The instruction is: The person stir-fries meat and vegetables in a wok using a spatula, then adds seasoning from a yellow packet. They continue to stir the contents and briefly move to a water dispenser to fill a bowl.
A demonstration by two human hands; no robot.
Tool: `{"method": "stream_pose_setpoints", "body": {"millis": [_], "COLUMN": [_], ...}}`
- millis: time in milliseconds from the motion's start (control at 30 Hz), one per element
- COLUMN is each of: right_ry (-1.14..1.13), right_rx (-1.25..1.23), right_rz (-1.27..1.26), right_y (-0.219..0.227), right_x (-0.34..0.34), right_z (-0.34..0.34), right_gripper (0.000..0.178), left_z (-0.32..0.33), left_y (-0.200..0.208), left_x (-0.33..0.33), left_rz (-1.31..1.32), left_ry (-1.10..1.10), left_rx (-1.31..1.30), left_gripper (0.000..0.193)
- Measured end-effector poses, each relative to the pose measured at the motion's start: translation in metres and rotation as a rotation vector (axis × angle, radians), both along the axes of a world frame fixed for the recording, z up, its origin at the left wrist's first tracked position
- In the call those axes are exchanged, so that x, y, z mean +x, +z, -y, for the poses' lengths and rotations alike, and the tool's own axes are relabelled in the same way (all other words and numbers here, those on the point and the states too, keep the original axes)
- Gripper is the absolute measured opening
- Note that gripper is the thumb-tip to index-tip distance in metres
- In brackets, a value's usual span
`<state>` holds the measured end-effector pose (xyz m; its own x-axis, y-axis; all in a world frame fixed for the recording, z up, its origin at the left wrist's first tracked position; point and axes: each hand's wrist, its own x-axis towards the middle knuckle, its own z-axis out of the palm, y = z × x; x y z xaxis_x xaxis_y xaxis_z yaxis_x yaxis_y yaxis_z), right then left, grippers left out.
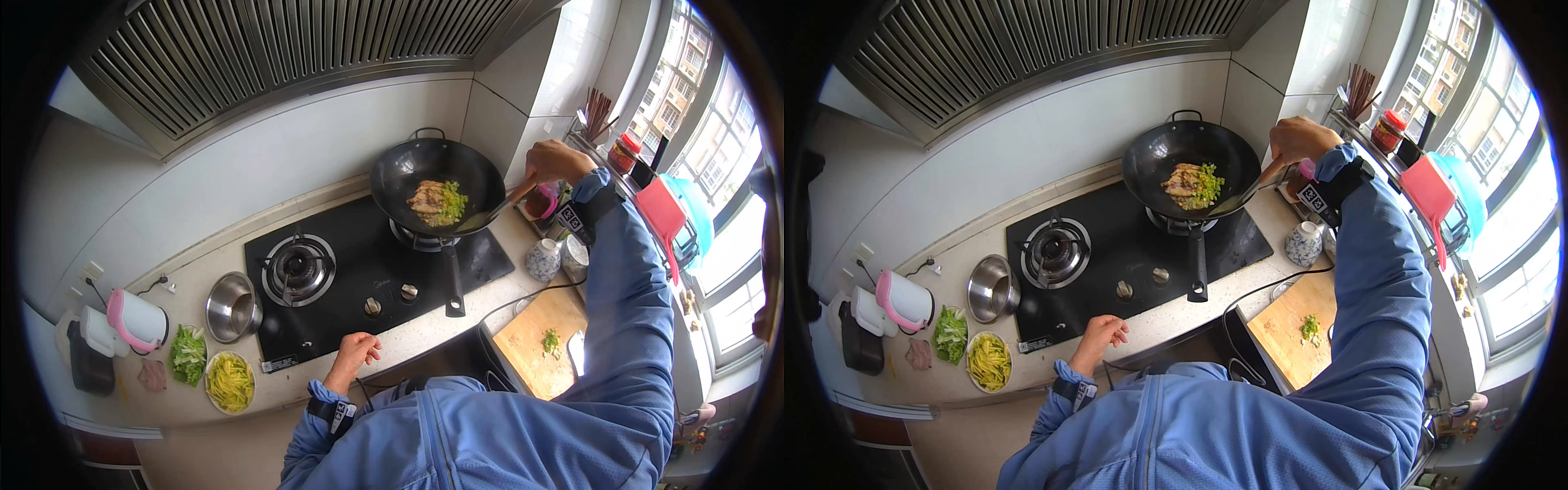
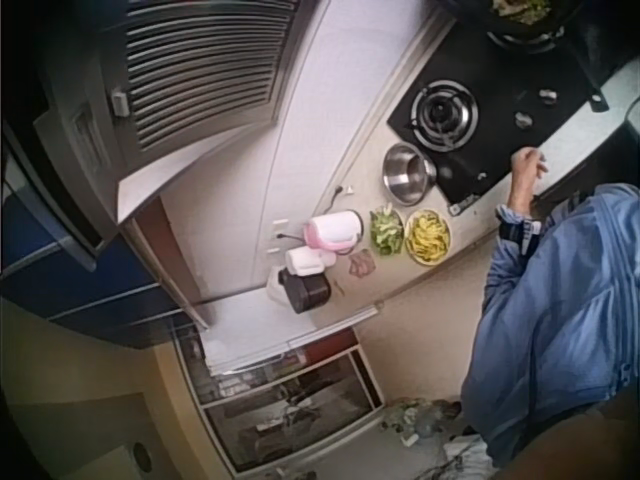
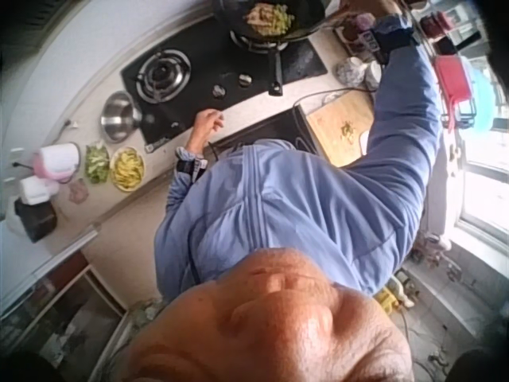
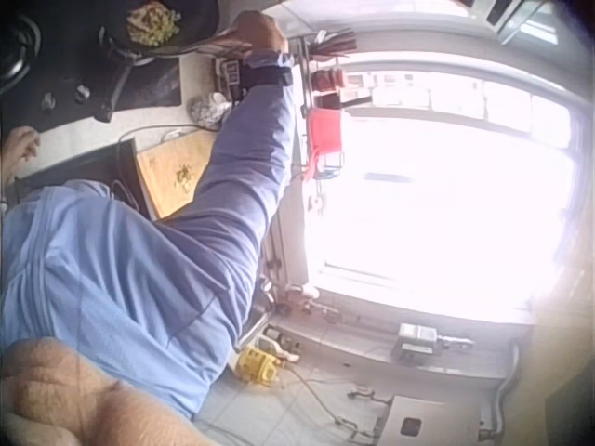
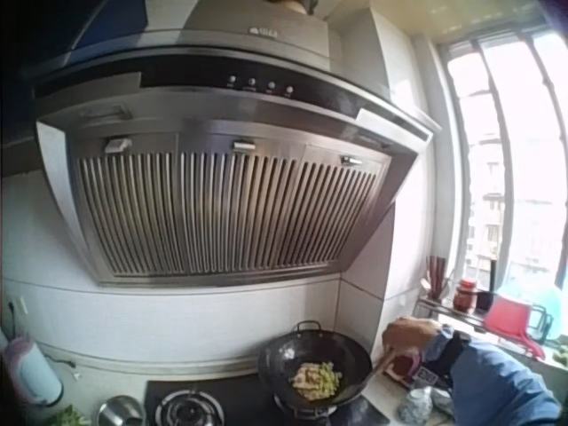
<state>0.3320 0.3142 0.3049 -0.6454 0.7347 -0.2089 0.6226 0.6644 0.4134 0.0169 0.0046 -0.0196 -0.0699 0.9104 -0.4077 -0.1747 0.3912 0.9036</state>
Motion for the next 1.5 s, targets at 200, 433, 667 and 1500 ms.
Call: {"method": "stream_pose_setpoints", "body": {"millis": [200, 433, 667, 1500], "right_ry": [-0.026, -0.227, -0.589, -0.748], "right_rx": [-0.347, -0.456, -0.751, -0.765], "right_rz": [-0.385, -0.671, -1.064, -1.289], "right_y": [-0.043, -0.087, -0.093, -0.143], "right_x": [0.006, 0.038, 0.058, 0.034], "right_z": [0.003, 0.020, 0.036, 0.056], "right_gripper": [0.039, 0.023, 0.024, 0.030], "left_z": [0.001, 0.000, -0.007, -0.013], "left_y": [-0.002, -0.001, 0.003, 0.007], "left_x": [-0.003, -0.006, -0.004, -0.004], "left_rz": [-0.016, -0.032, -0.016, -0.016], "left_ry": [0.007, 0.027, -0.011, -0.028], "left_rx": [-0.029, -0.034, -0.009, -0.021], "left_gripper": [0.018, 0.019, 0.018, 0.018]}}
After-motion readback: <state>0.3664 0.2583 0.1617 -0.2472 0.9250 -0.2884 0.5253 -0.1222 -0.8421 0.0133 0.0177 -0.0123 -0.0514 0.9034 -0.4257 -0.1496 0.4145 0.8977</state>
